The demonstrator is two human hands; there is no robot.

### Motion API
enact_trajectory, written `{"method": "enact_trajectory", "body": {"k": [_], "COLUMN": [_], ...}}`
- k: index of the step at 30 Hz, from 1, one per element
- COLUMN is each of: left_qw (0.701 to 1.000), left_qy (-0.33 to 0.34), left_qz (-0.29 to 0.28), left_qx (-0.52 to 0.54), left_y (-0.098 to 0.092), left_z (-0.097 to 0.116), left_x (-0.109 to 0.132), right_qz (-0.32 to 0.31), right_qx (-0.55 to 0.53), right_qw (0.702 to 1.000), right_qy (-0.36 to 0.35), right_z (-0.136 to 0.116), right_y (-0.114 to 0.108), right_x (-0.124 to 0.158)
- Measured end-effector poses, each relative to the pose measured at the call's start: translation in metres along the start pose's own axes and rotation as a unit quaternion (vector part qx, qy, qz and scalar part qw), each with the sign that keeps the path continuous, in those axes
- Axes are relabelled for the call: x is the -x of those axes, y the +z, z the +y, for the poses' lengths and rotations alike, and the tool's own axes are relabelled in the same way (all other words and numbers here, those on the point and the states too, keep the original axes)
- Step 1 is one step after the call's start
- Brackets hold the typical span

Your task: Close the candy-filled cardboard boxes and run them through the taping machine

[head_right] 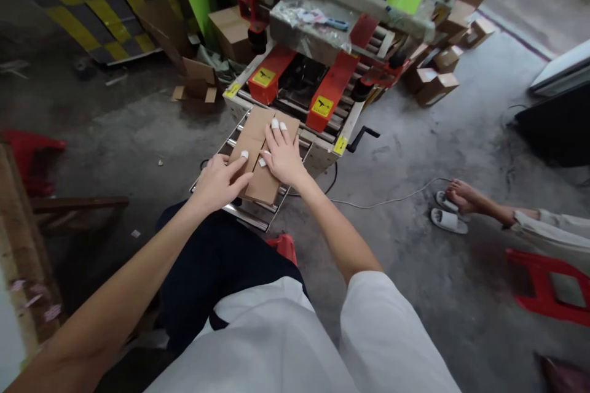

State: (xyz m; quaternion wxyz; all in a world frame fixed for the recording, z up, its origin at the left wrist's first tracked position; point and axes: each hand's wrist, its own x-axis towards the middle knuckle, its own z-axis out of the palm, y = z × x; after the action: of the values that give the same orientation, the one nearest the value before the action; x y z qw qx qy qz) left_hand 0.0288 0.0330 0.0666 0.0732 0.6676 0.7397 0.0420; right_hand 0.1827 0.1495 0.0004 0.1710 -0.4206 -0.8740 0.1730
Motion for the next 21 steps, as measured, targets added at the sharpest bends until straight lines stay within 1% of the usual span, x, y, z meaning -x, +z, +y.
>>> {"method": "enact_trajectory", "body": {"k": [2, 3, 5, 6, 7, 10, 12, 14, 16, 18, 19, 21], "left_qw": [0.998, 0.994, 0.981, 0.971, 0.959, 0.931, 0.918, 0.901, 0.877, 0.857, 0.853, 0.859], "left_qy": [0.001, -0.003, -0.019, -0.031, -0.042, -0.053, -0.045, -0.055, -0.082, -0.092, -0.090, -0.084], "left_qz": [0.050, 0.082, 0.135, 0.151, 0.157, 0.145, 0.150, 0.177, 0.213, 0.230, 0.234, 0.243], "left_qx": [0.041, 0.067, 0.141, 0.185, 0.230, 0.329, 0.365, 0.393, 0.423, 0.451, 0.457, 0.443], "left_y": [0.013, 0.022, 0.038, 0.045, 0.050, 0.060, 0.064, 0.069, 0.076, 0.080, 0.081, 0.080], "left_z": [-0.006, -0.008, -0.011, -0.013, -0.015, -0.023, -0.029, -0.033, -0.034, -0.034, -0.034, -0.040], "left_x": [-0.003, -0.005, -0.009, -0.011, -0.014, -0.023, -0.028, -0.029, -0.021, -0.001, 0.012, 0.040], "right_qz": [-0.008, -0.004, 0.010, 0.013, 0.011, 0.004, 0.011, 0.014, 0.011, 0.021, 0.032, 0.075], "right_qx": [0.011, 0.014, 0.013, 0.011, 0.008, 0.013, 0.028, 0.045, 0.057, 0.060, 0.056, 0.040], "right_qw": [1.000, 1.000, 1.000, 1.000, 0.999, 0.996, 0.995, 0.993, 0.992, 0.992, 0.992, 0.993], "right_qy": [-0.004, -0.001, -0.007, -0.019, -0.037, -0.089, -0.099, -0.105, -0.113, -0.110, -0.105, -0.079], "right_z": [0.004, 0.002, -0.009, -0.017, -0.025, -0.046, -0.053, -0.051, -0.039, -0.018, -0.004, 0.029], "right_y": [-0.004, -0.005, -0.002, 0.000, 0.002, 0.008, 0.011, 0.014, 0.010, -0.003, -0.012, -0.028], "right_x": [-0.003, -0.002, 0.010, 0.020, 0.030, 0.060, 0.067, 0.058, 0.037, 0.009, -0.006, -0.042]}}
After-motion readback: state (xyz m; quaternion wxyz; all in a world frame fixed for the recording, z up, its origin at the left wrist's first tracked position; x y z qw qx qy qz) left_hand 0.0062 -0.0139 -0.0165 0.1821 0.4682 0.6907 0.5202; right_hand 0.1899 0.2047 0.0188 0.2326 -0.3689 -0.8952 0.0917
